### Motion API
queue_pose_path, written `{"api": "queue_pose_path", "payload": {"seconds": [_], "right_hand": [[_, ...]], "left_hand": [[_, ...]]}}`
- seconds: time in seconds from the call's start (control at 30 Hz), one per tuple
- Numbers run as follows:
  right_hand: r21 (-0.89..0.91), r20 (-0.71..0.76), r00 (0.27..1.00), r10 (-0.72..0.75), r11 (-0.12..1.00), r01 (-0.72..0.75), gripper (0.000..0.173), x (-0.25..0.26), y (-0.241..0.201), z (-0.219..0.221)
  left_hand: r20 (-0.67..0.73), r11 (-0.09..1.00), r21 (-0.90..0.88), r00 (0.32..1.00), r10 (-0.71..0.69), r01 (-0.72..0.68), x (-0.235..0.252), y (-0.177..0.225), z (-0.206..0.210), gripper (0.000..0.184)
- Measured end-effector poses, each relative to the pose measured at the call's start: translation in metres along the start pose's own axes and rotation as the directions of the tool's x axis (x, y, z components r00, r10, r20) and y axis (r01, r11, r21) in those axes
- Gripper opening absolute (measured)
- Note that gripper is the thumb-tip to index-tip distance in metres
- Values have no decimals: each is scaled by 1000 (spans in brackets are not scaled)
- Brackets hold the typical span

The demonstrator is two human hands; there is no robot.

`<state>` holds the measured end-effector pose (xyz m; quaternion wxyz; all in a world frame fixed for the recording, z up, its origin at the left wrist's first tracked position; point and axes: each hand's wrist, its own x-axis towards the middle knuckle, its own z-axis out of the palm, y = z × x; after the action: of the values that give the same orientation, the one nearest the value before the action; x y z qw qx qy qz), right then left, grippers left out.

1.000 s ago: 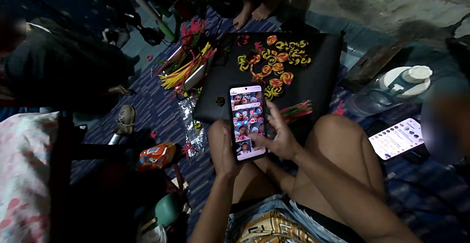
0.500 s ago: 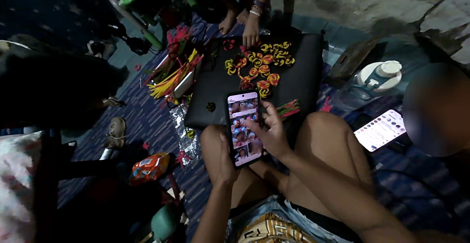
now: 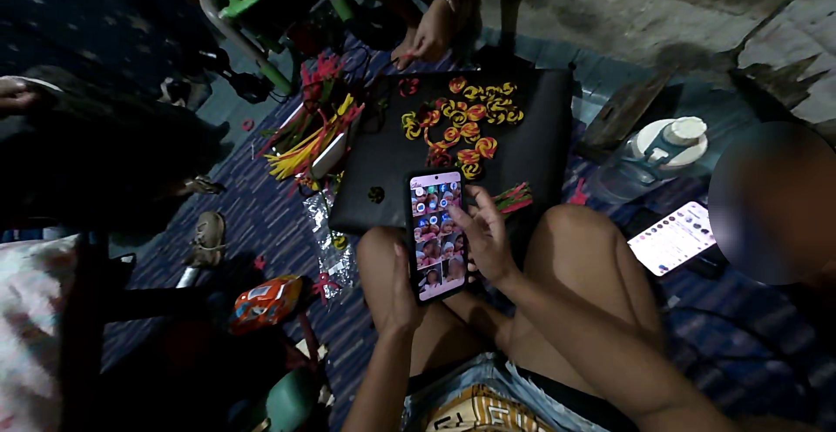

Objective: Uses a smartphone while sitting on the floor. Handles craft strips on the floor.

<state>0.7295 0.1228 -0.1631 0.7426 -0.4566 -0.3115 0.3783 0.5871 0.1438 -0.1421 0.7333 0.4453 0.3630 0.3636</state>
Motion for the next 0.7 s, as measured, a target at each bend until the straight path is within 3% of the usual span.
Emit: {"api": "queue_pose_path", "payload": {"seconds": [0.2,0.3,0.57,0.7], "right_hand": [[-23,-70,997,31,999,-32,23,4,-3,-1],[23,-45,999,-20,1000,21,25,3,-3,-2],[49,-45,999,8,999,-6,23,2,-5,0],[67,-35,999,19,998,-16,22,1,-6,0]], "left_hand": [[-13,999,48,1000,0,0,-2,-5,1,83],[13,1000,26,1000,4,-5,-1,-4,0,81],[-17,999,35,1000,-18,18,-1,-4,-1,83],[68,999,-7,997,-33,33,-2,1,3,78]]}}
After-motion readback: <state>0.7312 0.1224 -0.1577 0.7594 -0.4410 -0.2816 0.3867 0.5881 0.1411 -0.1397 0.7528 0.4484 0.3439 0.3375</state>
